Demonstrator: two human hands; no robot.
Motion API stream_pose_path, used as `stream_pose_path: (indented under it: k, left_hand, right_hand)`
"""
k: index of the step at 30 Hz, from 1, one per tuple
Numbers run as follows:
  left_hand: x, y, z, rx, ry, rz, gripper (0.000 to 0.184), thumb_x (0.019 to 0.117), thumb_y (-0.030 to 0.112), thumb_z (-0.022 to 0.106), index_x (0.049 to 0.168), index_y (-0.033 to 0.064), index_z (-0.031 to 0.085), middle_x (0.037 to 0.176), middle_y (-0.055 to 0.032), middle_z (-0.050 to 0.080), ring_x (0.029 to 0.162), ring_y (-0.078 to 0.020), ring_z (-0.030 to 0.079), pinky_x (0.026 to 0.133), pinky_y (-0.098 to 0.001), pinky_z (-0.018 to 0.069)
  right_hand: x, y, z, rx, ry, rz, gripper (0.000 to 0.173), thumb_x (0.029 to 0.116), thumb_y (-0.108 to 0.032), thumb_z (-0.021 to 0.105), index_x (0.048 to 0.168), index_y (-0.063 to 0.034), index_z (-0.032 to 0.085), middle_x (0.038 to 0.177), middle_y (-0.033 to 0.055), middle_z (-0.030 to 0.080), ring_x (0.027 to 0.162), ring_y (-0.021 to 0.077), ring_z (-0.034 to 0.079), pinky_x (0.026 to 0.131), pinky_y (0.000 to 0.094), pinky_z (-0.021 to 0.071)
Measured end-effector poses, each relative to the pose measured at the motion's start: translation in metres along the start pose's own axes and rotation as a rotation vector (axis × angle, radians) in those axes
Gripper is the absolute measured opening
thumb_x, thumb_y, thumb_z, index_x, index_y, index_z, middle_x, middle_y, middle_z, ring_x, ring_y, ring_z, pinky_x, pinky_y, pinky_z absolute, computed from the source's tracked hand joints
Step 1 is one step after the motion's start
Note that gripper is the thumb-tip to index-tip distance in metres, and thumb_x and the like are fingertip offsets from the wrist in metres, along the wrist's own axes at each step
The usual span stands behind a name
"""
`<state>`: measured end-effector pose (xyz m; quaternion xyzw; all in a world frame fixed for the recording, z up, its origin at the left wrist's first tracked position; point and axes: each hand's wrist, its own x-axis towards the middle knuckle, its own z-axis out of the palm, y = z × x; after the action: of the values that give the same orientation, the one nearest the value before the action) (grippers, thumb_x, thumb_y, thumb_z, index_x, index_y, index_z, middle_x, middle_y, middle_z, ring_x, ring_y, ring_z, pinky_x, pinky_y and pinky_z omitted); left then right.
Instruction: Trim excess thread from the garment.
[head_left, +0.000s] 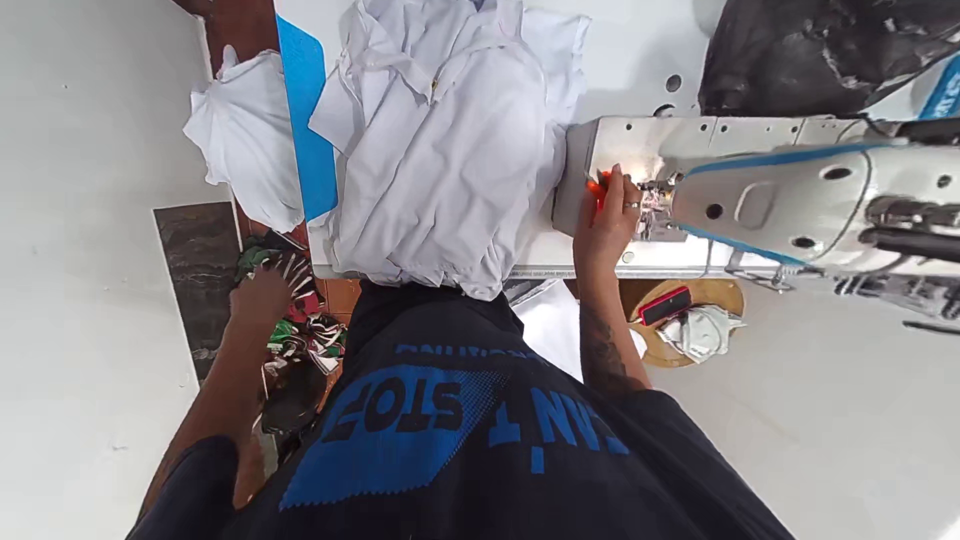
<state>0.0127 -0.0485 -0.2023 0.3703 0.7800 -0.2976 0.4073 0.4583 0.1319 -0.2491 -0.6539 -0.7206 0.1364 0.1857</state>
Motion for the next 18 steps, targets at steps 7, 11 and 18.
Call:
stream_pose_path:
  k: [7,11,18]
  left_hand:
    - [0.02,0.14,0.078,-0.127,0.59,1.034,0.035,0.0969,0.023,0.07,0.123,0.0004,0.069,0.126,-0.0257,0.065,0.12,-0.0459,0.062,0.099,-0.063,0.0481]
    - [0.036,0.137,0.093,-0.127,0.75,1.124,0.02,0.1009,0.008,0.058,0.108,-0.0038,0.073,0.114,-0.0228,0.072,0.111,-0.0416,0.069,0.096,-0.0562,0.0531]
    - [0.056,0.118,0.101,-0.167,0.628,1.142,0.025,0.1019,0.009,0.057,0.119,-0.0032,0.071,0.122,-0.0246,0.069,0.117,-0.0442,0.066,0.099,-0.0585,0.0521]
  right_hand:
    - [0.005,0.028,0.031,-0.036,0.119,-0.097,0.04,0.1069,-0.01,0.043,0.141,0.0052,0.057,0.148,0.0268,0.054,0.144,0.045,0.044,0.121,0.051,0.0314]
    - [-0.056,-0.017,0.006,0.206,-0.122,-0.294,0.027,0.1008,-0.006,0.054,0.119,0.0101,0.067,0.121,0.0297,0.068,0.117,0.044,0.064,0.102,0.0543,0.0499]
    - [-0.171,-0.078,0.044,0.51,-0.553,-0.399,0.024,0.0998,-0.009,0.056,0.109,0.0022,0.075,0.098,0.0161,0.077,0.091,0.0309,0.075,0.085,0.0476,0.0598]
